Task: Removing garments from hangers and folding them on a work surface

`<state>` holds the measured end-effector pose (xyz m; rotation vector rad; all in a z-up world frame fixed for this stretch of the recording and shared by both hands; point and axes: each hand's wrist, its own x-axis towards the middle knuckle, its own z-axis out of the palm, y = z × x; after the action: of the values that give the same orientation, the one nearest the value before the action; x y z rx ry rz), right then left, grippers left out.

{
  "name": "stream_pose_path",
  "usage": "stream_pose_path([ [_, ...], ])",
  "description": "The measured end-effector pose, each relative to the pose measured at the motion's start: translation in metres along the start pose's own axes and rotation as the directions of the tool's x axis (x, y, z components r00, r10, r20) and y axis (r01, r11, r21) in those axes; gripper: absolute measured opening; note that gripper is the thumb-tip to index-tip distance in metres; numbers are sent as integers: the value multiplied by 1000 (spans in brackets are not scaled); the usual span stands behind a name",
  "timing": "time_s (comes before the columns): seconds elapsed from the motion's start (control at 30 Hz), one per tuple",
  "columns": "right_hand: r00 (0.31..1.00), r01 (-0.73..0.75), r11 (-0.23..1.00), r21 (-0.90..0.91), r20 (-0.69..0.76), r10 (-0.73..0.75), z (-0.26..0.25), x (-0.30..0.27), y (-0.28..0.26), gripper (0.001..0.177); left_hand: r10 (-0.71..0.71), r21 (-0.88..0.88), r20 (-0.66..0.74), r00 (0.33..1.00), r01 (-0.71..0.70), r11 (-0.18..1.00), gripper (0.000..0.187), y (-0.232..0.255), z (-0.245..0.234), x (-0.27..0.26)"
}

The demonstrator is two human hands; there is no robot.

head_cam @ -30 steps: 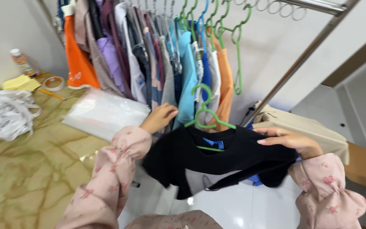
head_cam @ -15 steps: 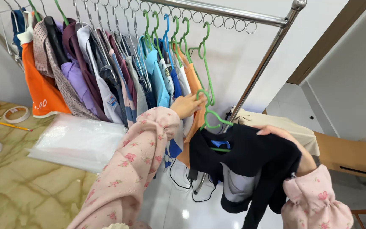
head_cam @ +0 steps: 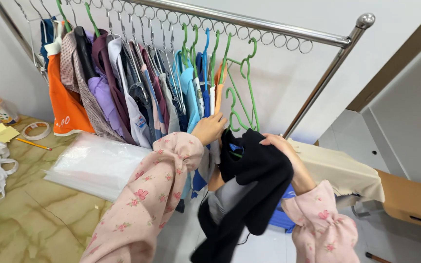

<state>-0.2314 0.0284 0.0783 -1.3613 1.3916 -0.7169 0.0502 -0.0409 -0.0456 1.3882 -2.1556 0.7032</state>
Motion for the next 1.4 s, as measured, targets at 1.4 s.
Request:
stream_pose_path([
  [1.4, 717, 610, 791, -57, -385, -581, 102, 153, 13, 15, -37, -79, 187, 982, 53, 995, 24, 10, -53, -43],
])
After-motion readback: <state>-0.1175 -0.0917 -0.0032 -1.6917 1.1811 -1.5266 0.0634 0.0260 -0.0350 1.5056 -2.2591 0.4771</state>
